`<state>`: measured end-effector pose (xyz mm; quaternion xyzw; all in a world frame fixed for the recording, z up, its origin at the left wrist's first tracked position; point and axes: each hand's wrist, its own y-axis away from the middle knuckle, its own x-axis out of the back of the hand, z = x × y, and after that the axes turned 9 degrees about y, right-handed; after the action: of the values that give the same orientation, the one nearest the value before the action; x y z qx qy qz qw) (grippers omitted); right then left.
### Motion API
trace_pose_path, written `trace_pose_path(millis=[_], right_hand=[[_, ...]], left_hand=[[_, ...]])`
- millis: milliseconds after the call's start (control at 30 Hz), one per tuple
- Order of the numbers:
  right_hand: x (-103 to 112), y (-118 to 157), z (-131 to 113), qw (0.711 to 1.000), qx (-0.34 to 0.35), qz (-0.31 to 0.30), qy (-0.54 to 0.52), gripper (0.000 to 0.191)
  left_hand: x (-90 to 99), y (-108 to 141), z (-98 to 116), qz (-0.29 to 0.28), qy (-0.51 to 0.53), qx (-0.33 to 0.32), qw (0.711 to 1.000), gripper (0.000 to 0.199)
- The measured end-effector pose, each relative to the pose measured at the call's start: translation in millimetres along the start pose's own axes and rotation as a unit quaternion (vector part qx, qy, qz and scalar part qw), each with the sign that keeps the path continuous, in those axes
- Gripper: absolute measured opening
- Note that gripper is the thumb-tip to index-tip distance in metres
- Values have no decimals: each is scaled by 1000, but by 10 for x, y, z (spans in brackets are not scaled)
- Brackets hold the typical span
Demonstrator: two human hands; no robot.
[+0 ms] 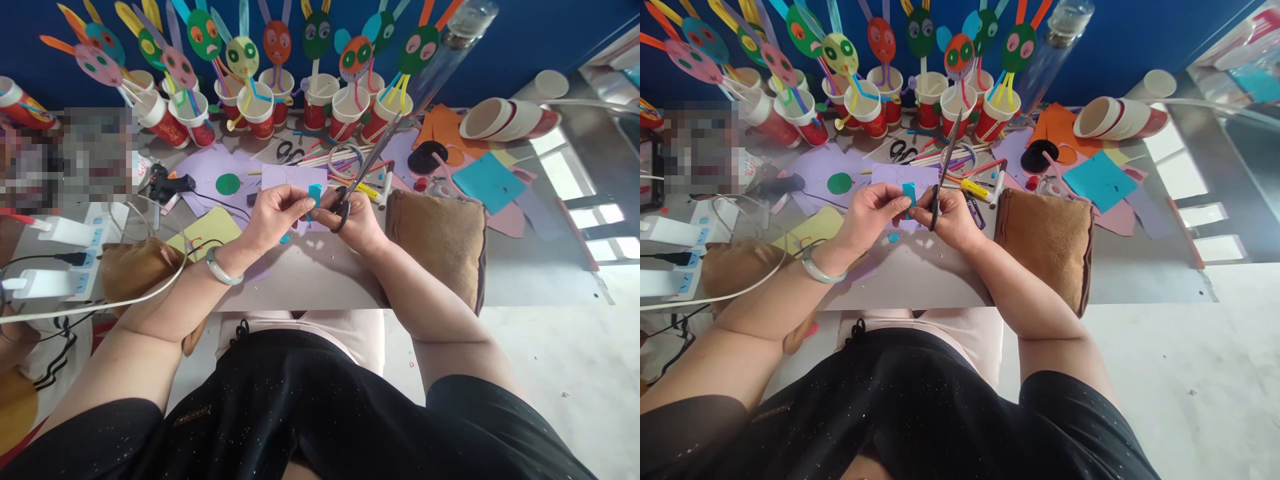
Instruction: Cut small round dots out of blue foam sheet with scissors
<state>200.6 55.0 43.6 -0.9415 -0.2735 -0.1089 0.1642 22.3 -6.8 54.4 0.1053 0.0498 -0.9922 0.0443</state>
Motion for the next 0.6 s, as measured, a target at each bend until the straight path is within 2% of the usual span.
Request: trace_pose_path(millis=[200,433,500,600], right_hand=[[37,7,-55,1000,-7,-30,4,48],[-35,24,-28,997,-12,-67,40,45],[-45,20,-6,997,-19,-58,38,43],[-24,4,10,998,-30,-40,26,42]], left_hand=[[13,-12,55,17,12,18,1000,46],[139,-155,152,136,34,-7,990,37],[147,-152,152,113,26,16,993,39],[124,-100,127,22,6,63,998,47]])
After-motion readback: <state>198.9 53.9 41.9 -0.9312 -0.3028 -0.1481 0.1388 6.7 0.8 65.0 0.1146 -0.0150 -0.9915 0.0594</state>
